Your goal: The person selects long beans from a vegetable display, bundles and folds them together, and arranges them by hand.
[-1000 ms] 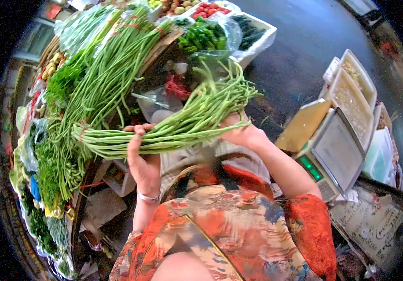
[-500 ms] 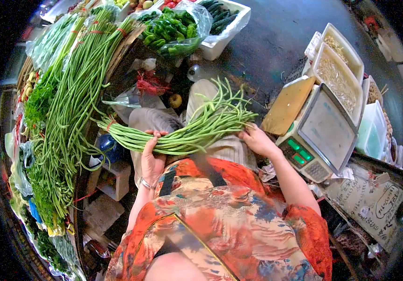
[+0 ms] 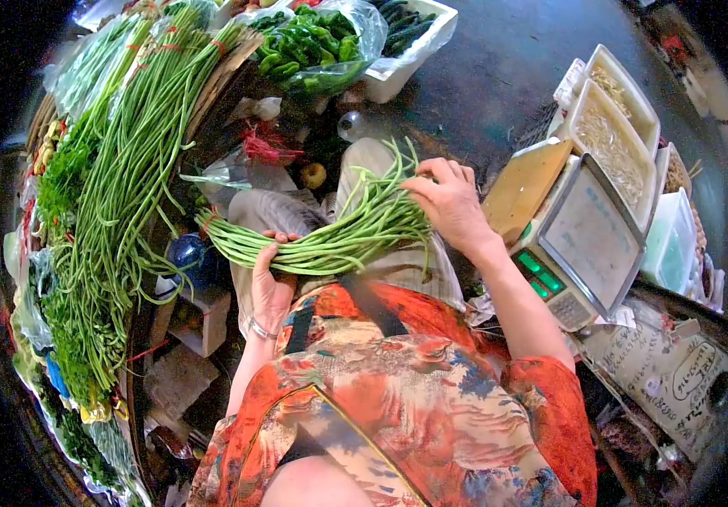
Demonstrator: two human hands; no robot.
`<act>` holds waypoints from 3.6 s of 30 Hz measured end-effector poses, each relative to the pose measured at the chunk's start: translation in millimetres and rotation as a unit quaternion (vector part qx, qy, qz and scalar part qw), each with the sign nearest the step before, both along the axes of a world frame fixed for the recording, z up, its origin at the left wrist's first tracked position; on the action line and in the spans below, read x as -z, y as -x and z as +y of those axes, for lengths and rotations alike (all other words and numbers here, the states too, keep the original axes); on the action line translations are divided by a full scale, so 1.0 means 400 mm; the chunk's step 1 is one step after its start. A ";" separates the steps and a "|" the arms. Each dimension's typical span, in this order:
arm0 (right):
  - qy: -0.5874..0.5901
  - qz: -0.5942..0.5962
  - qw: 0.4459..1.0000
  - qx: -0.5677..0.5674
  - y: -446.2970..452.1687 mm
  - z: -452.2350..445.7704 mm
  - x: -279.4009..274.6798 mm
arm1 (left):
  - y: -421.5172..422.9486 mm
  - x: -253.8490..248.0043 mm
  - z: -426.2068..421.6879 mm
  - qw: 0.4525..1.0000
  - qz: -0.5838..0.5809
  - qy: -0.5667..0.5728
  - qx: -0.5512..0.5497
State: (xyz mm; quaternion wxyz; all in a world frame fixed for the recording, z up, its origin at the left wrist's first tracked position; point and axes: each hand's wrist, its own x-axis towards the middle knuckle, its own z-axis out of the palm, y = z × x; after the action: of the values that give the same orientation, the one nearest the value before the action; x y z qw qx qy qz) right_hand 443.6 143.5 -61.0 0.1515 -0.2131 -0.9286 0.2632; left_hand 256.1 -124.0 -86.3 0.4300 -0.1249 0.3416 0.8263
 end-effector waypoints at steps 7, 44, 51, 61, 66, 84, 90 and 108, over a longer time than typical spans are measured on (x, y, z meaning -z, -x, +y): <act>-0.002 0.006 0.997 -0.079 0.018 0.010 0.046 | 0.003 0.010 -0.004 1.000 -0.011 0.000 -0.011; 0.255 -0.015 0.967 -0.003 -0.098 -0.084 0.004 | 0.011 0.005 0.004 1.000 -0.005 0.026 0.007; 0.176 0.021 0.979 0.096 -0.088 -0.107 0.021 | 0.011 0.007 0.001 1.000 -0.009 0.020 0.009; -0.100 0.023 0.958 0.269 -0.149 0.090 -0.025 | 0.013 0.009 0.004 1.000 -0.016 0.016 0.008; 0.111 0.032 0.984 0.133 -0.139 0.068 0.055 | 0.018 0.026 -0.002 1.000 -0.001 0.023 0.010; 0.127 -0.074 0.989 -0.014 -0.192 0.058 0.057 | 0.017 0.020 -0.003 0.999 -0.013 0.031 0.011; 0.128 -0.077 0.985 0.085 -0.204 0.019 0.066 | 0.023 0.038 -0.008 1.000 -0.009 0.023 0.013; 0.451 0.197 0.776 0.395 -0.155 0.014 0.239 | 0.024 0.045 -0.010 1.000 -0.012 0.017 0.011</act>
State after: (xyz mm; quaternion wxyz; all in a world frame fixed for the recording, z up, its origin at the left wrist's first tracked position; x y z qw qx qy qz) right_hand 505.7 149.0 -156.5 0.3087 -0.5489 -0.4874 0.6049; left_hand 246.4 -128.0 -104.3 0.4405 -0.1383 0.3519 0.8142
